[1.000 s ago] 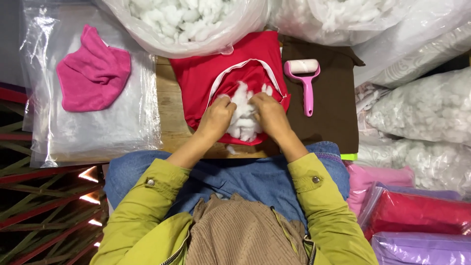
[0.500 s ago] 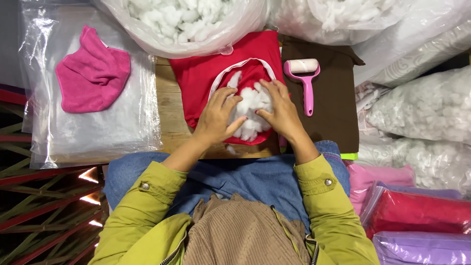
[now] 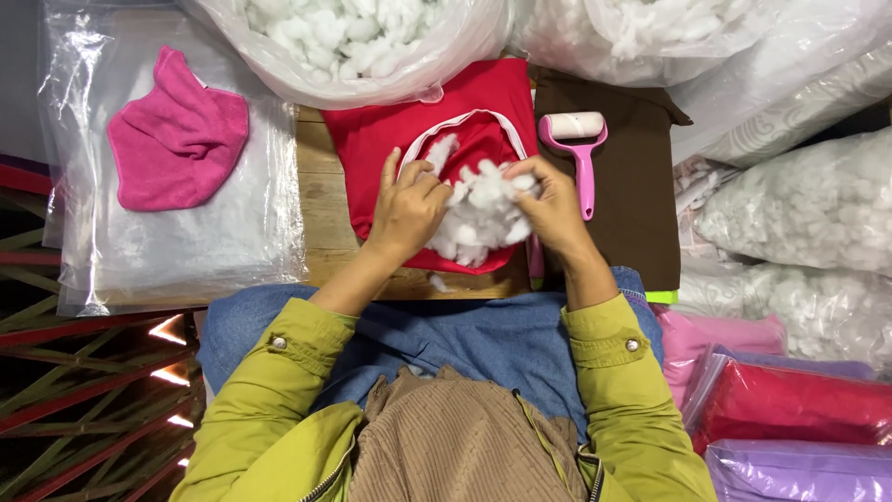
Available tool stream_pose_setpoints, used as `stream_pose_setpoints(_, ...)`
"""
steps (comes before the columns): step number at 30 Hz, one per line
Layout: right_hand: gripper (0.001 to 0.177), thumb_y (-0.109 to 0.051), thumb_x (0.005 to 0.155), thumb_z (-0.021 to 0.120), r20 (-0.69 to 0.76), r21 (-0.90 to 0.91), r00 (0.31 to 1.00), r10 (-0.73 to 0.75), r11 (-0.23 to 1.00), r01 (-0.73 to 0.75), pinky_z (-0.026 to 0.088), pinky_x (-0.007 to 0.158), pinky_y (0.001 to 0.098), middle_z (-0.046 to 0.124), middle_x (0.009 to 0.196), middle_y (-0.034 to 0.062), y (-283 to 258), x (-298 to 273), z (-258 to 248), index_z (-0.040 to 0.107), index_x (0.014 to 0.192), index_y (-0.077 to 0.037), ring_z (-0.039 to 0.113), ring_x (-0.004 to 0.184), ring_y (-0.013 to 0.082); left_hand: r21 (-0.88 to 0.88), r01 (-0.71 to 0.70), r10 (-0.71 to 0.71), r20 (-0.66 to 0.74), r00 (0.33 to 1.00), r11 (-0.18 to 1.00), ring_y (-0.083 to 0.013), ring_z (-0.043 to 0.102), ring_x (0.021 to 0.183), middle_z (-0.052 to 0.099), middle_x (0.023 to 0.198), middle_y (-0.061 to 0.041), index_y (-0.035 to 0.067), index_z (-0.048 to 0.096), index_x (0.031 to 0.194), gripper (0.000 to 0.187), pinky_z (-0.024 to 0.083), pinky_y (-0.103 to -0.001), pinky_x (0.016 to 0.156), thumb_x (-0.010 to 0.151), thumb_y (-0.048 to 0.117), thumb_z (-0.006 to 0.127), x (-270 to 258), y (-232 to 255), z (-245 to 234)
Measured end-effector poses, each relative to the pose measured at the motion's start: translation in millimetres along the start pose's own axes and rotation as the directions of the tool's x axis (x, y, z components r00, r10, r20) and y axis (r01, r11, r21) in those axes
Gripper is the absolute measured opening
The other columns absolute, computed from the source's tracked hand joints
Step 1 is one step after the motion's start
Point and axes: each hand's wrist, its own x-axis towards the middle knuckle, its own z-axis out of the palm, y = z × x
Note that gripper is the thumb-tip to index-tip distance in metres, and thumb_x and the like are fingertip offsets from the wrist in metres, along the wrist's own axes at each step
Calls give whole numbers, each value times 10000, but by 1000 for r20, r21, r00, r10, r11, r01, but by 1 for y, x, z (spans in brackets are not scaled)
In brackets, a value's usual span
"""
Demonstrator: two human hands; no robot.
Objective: Stuffing a red pillowcase with white fiberfill and smoothing it out to distribute the filling evenly.
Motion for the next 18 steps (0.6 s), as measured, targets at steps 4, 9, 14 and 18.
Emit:
stream_pose_setpoints(4, 310, -23, 853, 736, -181, 222, 976, 120, 972, -79, 520, 816, 217, 680, 1116, -6, 2, 1, -5, 638, 1120, -145, 636, 961, 83, -38, 65, -64, 39, 997, 997, -206, 602, 1125, 645, 904, 32, 237, 716, 949, 171, 354, -563, 1141, 811, 182, 800, 4, -8, -16)
stream_pose_setpoints(9, 510, -59, 883, 742, -36, -505, 982, -186, 851, 143, 381, 1111, 554, 537, 1339, 257, -2, -5, -1, 559, 1359, -40, 497, 1331, 467, -141, 102, -66, 242, 968, 985, -381, 356, 1480, 484, 1525, -134, 199, 532, 1481, 712, 202, -569, 1215, 901, 572, 709, 11, 0, -36)
stream_pose_setpoints(14, 518, -184, 968, 608, 32, -660, 949, -313, 707, 255, 335, 1155, 550, 440, 1499, 235, 9, -4, 22, 513, 1471, -103, 407, 1409, 464, 15, 65, -67, 265, 962, 998, -446, 315, 1498, 398, 1583, -242, 78, 462, 1536, 624, 247, -576, 1208, 1003, 362, 622, 4, 9, -24)
stream_pose_setpoints(18, 664, -311, 987, 614, 233, -845, 926, -297, 410, 344, 248, 1191, 648, 308, 1641, 241, 55, -5, 66, 402, 1581, -103, 295, 1480, 507, -25, -158, 152, 451, 879, 987, -436, 511, 1374, 610, 1361, -256, 21, 592, 1364, 428, 411, -544, 1112, 970, 168, 518, -59, 1, 38)
